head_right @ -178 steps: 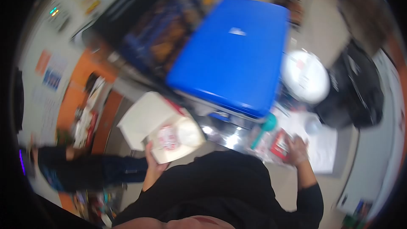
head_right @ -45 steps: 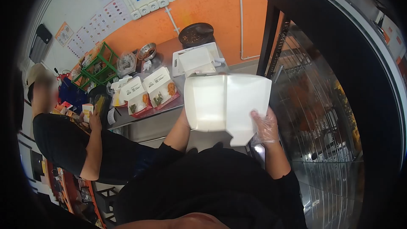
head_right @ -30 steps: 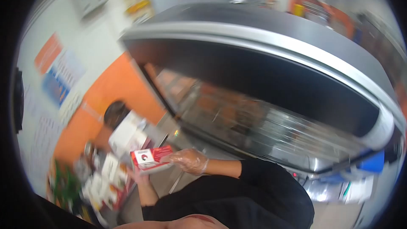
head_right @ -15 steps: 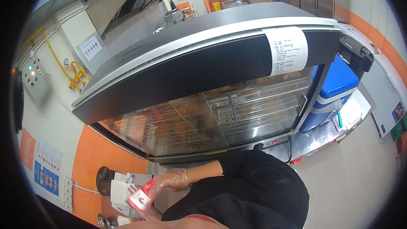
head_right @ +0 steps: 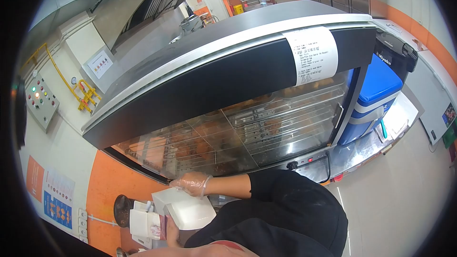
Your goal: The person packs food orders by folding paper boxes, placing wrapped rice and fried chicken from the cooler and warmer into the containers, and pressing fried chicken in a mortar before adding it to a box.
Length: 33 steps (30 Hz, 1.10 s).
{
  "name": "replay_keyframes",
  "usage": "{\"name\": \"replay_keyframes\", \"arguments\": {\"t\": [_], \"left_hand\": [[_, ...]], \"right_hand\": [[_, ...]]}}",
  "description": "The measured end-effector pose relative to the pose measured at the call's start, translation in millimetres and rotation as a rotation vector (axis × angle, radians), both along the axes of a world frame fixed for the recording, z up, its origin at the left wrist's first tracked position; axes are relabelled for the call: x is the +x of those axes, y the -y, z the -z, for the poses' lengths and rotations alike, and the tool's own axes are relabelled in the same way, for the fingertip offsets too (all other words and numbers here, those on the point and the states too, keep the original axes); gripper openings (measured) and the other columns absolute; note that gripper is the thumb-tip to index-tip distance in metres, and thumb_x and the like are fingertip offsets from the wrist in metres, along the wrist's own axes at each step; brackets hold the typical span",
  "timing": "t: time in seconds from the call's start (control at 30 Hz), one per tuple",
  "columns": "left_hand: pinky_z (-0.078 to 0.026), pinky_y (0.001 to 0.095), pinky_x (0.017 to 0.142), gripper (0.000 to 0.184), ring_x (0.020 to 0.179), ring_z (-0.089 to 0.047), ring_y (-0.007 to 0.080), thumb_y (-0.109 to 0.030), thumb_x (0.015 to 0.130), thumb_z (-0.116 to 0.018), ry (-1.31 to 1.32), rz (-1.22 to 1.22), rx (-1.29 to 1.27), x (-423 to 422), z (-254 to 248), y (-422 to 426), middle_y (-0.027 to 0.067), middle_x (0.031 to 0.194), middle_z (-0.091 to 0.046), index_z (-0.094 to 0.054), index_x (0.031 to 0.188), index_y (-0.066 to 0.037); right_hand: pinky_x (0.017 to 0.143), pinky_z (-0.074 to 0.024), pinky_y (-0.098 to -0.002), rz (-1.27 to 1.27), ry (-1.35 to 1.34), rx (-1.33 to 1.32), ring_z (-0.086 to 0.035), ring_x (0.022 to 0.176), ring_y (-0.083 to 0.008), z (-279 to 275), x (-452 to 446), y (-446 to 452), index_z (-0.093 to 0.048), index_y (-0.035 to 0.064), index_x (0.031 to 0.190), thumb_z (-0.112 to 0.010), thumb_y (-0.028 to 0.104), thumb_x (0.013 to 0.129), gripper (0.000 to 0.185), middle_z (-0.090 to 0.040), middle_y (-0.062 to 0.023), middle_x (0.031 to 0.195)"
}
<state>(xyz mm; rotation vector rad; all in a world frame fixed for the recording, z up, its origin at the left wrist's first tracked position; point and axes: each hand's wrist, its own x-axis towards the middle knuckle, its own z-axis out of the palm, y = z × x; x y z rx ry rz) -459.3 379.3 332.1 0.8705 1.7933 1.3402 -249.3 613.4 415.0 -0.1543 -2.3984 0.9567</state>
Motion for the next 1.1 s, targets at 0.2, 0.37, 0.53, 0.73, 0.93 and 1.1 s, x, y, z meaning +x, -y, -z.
{"name": "replay_keyframes", "arguments": {"t": [0.2,0.37,0.53,0.73,0.93,1.1], "left_hand": [[-0.035,0.0350,0.107,0.062,0.128,-0.047,0.0268,-0.043,0.104,-0.035,0.027,-0.114,-0.012,-1.6,9.8,5.6,0.0192,0.141,-0.047,-0.037,0.143,0.005],[-0.036,0.0348,0.106,0.062,0.125,-0.050,0.0269,-0.041,0.104,-0.034,0.097,-0.304,0.116,-2.3,23.4,12.1,0.0187,0.138,-0.050,-0.039,0.142,0.007],[-0.036,0.0364,0.107,0.061,0.130,-0.047,0.0282,-0.041,0.102,-0.032,0.227,-0.482,0.329,-1.1,26.7,17.2,0.0160,0.142,-0.047,-0.035,0.145,0.002],[-0.036,0.0370,0.108,0.060,0.132,-0.044,0.0288,-0.040,0.101,-0.032,0.330,-0.381,0.290,-8.9,72.0,10.0,0.0150,0.144,-0.044,-0.032,0.147,-0.002],[-0.035,0.0377,0.109,0.060,0.135,-0.041,0.0284,-0.039,0.100,-0.029,0.160,-0.306,0.281,0.0,67.6,-1.7,0.0149,0.149,-0.039,-0.027,0.150,-0.006],[-0.035,0.0381,0.110,0.065,0.135,-0.043,0.0282,-0.049,0.104,-0.021,0.242,-0.324,0.215,23.0,46.2,-10.9,0.0142,0.148,-0.042,-0.030,0.149,-0.004]], "right_hand": [[0.086,-0.0515,-0.0401,-0.045,-0.052,-0.206,-0.066,0.099,-0.0334,0.7,-11.6,-5.4,-0.061,0.0070,0.120,-0.059,0.022,0.093,0.032,-0.068,-0.0179,0.107],[0.102,-0.0435,-0.0375,-0.185,-0.170,-0.683,-0.056,0.121,-0.0263,32.1,-28.6,7.6,-0.045,0.0059,0.137,-0.051,0.032,0.100,0.046,-0.059,-0.0158,0.129],[0.109,-0.0360,-0.0364,-0.154,-0.217,-0.765,-0.041,0.134,-0.0264,115.3,-41.4,22.5,-0.022,0.0039,0.148,-0.055,0.040,0.097,0.071,-0.042,-0.0213,0.144],[0.098,-0.0461,-0.0423,-0.206,0.130,-0.988,-0.049,0.125,-0.0305,128.2,-43.8,32.1,-0.006,0.0183,0.154,-0.060,0.050,0.092,0.088,-0.042,-0.0253,0.143],[0.103,-0.0380,-0.0362,-0.219,0.148,-1.090,-0.051,0.123,-0.0249,119.3,-39.7,17.4,-0.018,0.0213,0.152,-0.047,0.056,0.097,0.072,-0.055,-0.0151,0.132],[0.105,-0.0340,-0.0328,-0.198,0.180,-1.045,-0.047,0.126,-0.0216,134.0,-43.2,18.4,-0.025,0.0219,0.150,-0.049,0.053,0.097,0.067,-0.051,-0.0124,0.136]]}}
